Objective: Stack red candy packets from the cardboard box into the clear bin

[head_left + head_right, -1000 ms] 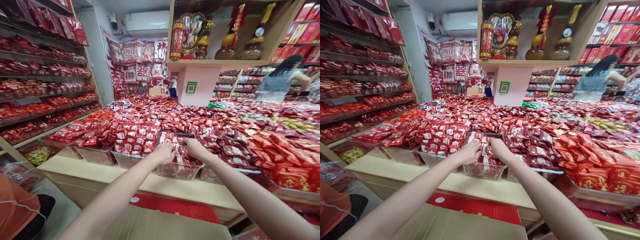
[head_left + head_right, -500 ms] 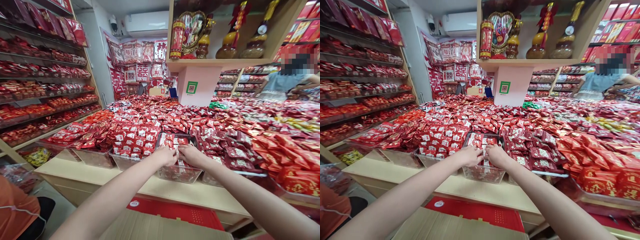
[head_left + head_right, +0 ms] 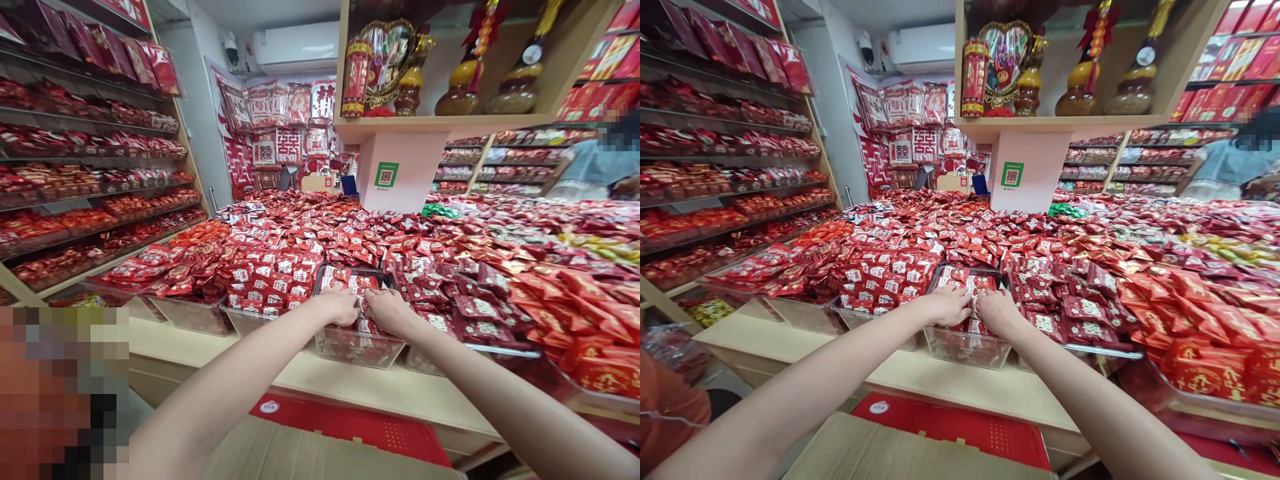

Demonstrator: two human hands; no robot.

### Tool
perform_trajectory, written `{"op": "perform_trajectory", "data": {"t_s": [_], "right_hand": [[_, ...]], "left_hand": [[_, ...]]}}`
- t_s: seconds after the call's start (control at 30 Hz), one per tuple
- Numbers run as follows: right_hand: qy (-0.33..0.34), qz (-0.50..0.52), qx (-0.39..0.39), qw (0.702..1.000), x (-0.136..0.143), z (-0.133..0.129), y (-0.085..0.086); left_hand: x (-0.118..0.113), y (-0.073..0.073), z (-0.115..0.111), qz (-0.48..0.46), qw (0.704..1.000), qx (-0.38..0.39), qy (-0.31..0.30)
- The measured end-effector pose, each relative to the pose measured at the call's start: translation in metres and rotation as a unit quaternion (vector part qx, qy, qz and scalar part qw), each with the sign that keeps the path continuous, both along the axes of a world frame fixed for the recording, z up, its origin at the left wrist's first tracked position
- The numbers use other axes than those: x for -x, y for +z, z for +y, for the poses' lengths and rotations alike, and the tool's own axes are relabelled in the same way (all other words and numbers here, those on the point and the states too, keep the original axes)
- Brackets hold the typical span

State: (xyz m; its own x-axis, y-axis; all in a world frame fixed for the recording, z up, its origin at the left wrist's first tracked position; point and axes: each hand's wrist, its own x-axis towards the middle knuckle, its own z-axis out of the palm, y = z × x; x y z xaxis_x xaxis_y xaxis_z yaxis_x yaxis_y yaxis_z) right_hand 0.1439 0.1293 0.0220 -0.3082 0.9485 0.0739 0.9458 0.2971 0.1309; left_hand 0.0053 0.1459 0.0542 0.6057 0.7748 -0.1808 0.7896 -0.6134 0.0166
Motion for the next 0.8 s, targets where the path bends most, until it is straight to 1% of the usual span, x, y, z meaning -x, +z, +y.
{"op": "perform_trajectory", "data": {"t_s": [0.13,0.27,0.47,0.57,0.67,0.73,0.8], "right_hand": [[0.009,-0.008,0.005,1.000,-0.003,-0.005,0.006],[0.018,0.005,0.009,1.000,-0.006,-0.001,0.009],[-0.008,0.100,0.024,0.995,-0.017,0.019,0.016],[0.008,0.137,0.060,0.989,-0.017,0.021,0.019],[-0.002,0.098,0.096,0.991,-0.013,0.018,0.017],[-0.020,0.057,0.092,0.994,-0.010,0.015,0.013],[-0.022,0.035,0.074,0.996,-0.009,0.014,0.011]], "left_hand": [[0.006,-0.004,0.006,-0.014,1.000,-0.003,-0.012],[0.016,-0.001,0.010,-0.029,0.999,-0.034,-0.015],[0.024,-0.001,0.016,0.016,0.998,-0.056,0.022],[0.022,-0.003,0.018,0.030,0.997,-0.065,0.022],[0.019,-0.002,0.017,0.046,0.997,-0.066,0.018],[0.017,0.001,0.015,0.061,0.996,-0.059,0.016],[0.015,0.006,0.012,0.075,0.996,-0.048,0.014]]}}
